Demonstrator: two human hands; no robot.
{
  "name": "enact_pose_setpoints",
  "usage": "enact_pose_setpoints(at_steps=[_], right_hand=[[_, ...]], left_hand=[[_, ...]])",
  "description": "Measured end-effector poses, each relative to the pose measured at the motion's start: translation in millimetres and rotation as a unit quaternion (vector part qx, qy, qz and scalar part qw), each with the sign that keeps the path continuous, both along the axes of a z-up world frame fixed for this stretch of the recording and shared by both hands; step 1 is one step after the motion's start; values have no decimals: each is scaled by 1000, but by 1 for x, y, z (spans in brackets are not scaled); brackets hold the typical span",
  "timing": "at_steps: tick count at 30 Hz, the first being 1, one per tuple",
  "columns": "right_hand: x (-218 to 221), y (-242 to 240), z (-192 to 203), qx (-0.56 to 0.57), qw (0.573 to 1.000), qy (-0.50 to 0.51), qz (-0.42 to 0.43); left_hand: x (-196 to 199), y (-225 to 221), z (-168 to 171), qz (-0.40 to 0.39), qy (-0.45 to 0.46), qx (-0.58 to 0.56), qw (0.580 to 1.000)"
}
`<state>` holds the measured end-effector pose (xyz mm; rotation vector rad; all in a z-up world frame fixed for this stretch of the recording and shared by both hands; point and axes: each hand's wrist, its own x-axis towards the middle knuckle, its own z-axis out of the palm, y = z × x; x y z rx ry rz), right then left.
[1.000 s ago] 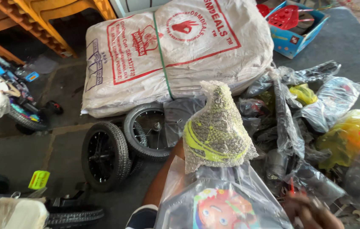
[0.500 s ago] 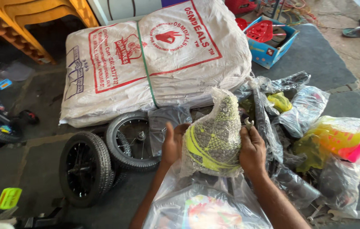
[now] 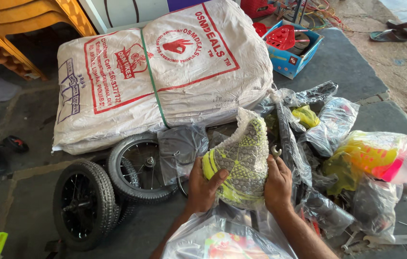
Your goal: The person unwraps a bicycle seat from protective material and uses a wrench to tighten hardware on a bicycle part held between their legs.
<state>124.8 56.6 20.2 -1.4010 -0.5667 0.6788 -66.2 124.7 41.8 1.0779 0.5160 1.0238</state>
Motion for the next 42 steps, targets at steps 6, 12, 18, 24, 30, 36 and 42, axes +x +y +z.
enact_pose_setpoints(at_steps=[6, 12, 18, 24, 30, 36, 42], right_hand=[[-7, -3, -9, -4, 999, -5, -41], [-11, -6, -32, 31, 996, 47, -66], [3, -4, -37, 3, 956, -282, -85], [14, -6, 22, 12, 991, 74, 114], [-7, -3, 17, 72, 990, 115, 26], [-16, 1, -7, 8, 997, 34, -68], [-15, 0, 7, 46, 992, 113, -22]], left_hand=[[1, 5, -5, 6, -32, 15, 999], [4, 6, -13, 29, -25, -19, 999], [-11, 23, -17, -91, 73, -7, 993], [-10, 11, -11, -106, 28, 59, 992], [-7, 11, -22, -56, 54, -22, 997], [-4, 8, -19, -29, 19, -1, 999], [-8, 12, -18, -37, 84, 42, 995]])
